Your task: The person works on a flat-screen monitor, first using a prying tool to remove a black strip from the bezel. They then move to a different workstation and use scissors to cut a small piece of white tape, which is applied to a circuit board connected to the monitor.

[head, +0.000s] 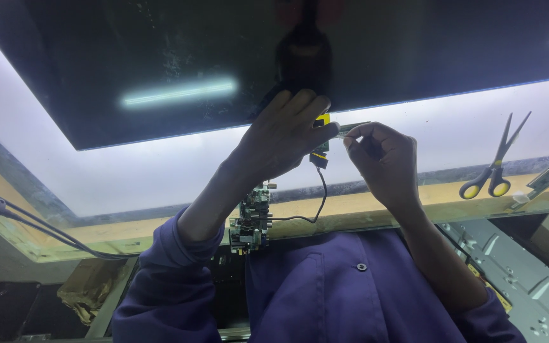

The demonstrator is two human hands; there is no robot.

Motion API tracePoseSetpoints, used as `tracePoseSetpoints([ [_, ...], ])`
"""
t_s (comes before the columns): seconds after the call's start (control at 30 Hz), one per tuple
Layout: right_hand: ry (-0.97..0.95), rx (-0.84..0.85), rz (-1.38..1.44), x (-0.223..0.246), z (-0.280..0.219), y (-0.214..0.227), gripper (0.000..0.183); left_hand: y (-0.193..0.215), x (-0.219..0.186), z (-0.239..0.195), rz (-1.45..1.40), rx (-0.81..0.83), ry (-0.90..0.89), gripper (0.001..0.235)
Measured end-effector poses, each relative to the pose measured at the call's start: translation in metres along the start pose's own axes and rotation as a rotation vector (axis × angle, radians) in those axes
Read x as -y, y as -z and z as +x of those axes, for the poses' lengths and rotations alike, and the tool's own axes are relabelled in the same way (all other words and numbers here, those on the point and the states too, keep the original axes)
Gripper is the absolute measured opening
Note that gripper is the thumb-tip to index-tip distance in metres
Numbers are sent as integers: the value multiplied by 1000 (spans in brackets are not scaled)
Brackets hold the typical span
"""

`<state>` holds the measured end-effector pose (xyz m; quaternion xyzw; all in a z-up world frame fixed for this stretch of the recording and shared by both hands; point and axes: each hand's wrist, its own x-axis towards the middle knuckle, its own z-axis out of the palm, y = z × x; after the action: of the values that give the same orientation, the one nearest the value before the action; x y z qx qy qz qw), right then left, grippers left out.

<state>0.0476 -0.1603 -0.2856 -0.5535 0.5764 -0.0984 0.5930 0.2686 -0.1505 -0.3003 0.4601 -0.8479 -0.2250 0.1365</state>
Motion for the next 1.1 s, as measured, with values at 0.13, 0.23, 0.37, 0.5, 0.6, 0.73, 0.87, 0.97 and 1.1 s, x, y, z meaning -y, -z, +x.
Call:
tracePoseSetpoints([
  [0.13,1,19,-19,7,2,-2,9,-4,2,-1,-4,20,-17,26],
  [0.23,8,21,-34,9,5,-3,8,-2,5,1,-33,17,-31,27],
  [0.37,-3,28,-57,13,6,-2,9,-7,8,0,-12,-34,-54,26],
  [0.5,-1,40,-53,14,9,-2,10,-2,11,3,-15,32,-79,26],
  [0.6,-1,39,-39,20,9,-4,9,-3,14,3,-10,44,-98,27],
  [0.73,6,54,-59,24,10,-6,9,-9,17,3,-100,74,-94,26],
  [0.87,7,54,-40,29,14,-8,9,-8,19,2,-140,84,-95,25],
  [0.97,-4,51,-35,29,15,-10,9,-9,20,2,-149,86,-102,25],
  [1.1,-1,58,-44,30,16,-11,8,-13,20,1,-168,78,-93,23],
])
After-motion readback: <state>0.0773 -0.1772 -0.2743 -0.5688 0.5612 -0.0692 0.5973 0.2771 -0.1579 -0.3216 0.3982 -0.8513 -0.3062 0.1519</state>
